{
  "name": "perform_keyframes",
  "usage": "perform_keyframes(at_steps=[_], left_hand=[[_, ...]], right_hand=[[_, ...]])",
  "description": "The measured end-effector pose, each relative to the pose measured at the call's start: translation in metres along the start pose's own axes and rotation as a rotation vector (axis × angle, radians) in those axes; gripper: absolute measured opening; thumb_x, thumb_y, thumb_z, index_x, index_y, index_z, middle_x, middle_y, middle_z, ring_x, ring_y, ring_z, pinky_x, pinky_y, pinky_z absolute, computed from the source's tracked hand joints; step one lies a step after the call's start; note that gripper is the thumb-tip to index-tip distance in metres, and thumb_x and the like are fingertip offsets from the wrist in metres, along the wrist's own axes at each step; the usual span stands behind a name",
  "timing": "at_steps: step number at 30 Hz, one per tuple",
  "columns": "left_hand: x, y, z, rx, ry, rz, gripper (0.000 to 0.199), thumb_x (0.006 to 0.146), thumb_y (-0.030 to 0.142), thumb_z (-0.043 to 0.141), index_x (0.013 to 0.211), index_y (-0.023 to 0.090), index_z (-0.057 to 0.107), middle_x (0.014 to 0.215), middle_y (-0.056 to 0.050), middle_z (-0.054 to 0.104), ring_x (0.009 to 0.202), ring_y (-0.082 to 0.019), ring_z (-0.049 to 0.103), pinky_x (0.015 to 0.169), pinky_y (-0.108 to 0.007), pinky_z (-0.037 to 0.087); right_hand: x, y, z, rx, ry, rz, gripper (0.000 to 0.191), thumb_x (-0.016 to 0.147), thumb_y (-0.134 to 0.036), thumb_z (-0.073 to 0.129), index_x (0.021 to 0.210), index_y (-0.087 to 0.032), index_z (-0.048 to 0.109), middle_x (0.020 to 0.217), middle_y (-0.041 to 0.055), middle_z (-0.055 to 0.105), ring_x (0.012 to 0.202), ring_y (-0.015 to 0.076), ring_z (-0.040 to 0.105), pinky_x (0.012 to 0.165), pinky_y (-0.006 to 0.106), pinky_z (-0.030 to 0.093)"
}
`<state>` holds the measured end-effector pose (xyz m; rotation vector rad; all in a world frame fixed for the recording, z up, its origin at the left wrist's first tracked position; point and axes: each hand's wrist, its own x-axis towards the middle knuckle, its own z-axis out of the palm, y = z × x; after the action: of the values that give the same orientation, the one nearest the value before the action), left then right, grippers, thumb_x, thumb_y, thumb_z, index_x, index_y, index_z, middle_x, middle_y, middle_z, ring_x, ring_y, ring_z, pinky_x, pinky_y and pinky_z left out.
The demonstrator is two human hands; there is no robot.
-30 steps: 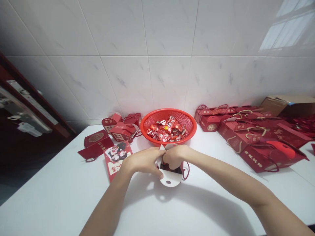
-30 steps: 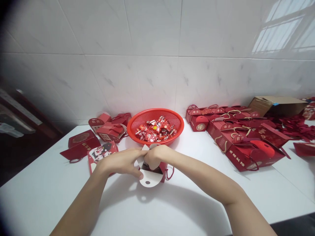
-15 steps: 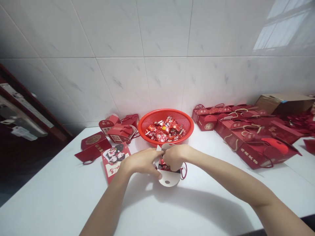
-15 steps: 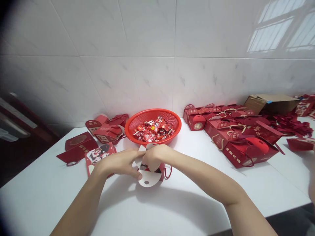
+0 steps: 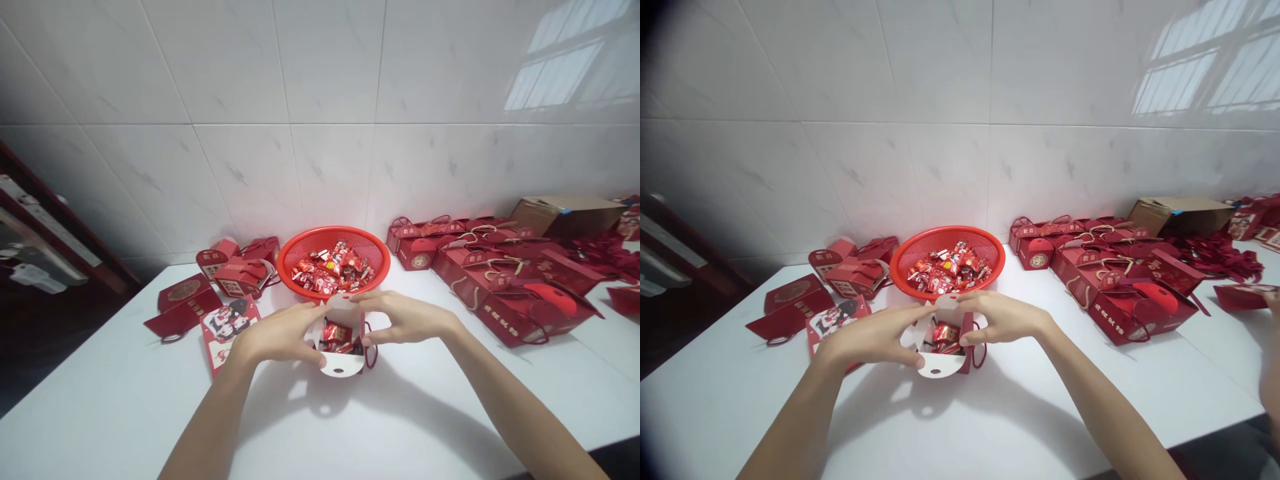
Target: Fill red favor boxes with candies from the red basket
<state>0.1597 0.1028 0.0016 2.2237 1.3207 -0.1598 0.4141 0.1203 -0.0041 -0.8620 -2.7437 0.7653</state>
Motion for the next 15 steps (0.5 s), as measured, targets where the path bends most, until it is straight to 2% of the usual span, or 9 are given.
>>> perform_keyframes(at_steps=[2,4,8,11,15], left_hand=[[-0.003,-0.001,-0.001,-0.009,0.055,0.02,0.084,0.074,0.052,0.072,0.148,0.026,0.042,0.149,-0.009,0.051,0.13,-0.034,0.051,0.099,-0.036,0.044],[-0.005,-0.003,-0.002,-0.029,0.105,0.049,0.088,0.075,0.06,0.07,0.151,0.028,0.038,0.155,-0.009,0.044,0.137,-0.034,0.045,0.103,-0.037,0.042],[-0.006,-0.004,-0.004,-0.089,0.161,0.092,0.091,0.073,0.068,0.07,0.15,0.029,0.039,0.152,-0.008,0.046,0.135,-0.033,0.045,0.104,-0.038,0.042],[-0.004,0.0,-0.004,-0.116,0.169,0.135,0.085,0.074,0.064,0.071,0.147,0.03,0.043,0.145,-0.008,0.052,0.13,-0.032,0.048,0.104,-0.039,0.042],[0.002,0.004,0.0,-0.171,0.11,0.244,0.08,0.077,0.057,0.072,0.147,0.032,0.042,0.147,-0.008,0.05,0.125,-0.03,0.051,0.102,-0.04,0.044]], right_hand=[[-0.008,0.006,0.013,0.051,0.13,0.029,0.038,0.089,-0.042,0.066,0.12,-0.02,0.067,0.141,0.0135,0.058,0.128,0.0288,0.055,0.103,0.042,0.045],[-0.013,0.011,0.028,0.085,0.227,0.058,0.046,0.089,-0.047,0.065,0.127,-0.022,0.063,0.149,0.015,0.05,0.133,0.0306,0.05,0.107,0.046,0.043],[-0.014,0.021,0.056,0.146,0.395,0.033,0.055,0.09,-0.046,0.065,0.139,-0.024,0.053,0.151,0.0145,0.048,0.139,0.029,0.045,0.112,0.049,0.04],[-0.009,0.029,0.074,0.166,0.493,0.011,0.068,0.088,-0.047,0.067,0.147,-0.026,0.042,0.153,0.0146,0.045,0.143,0.0288,0.04,0.115,0.051,0.037],[0.001,0.037,0.09,0.195,0.596,0.029,0.078,0.084,-0.049,0.07,0.15,-0.027,0.036,0.151,0.0153,0.045,0.139,0.0313,0.043,0.11,0.051,0.041]])
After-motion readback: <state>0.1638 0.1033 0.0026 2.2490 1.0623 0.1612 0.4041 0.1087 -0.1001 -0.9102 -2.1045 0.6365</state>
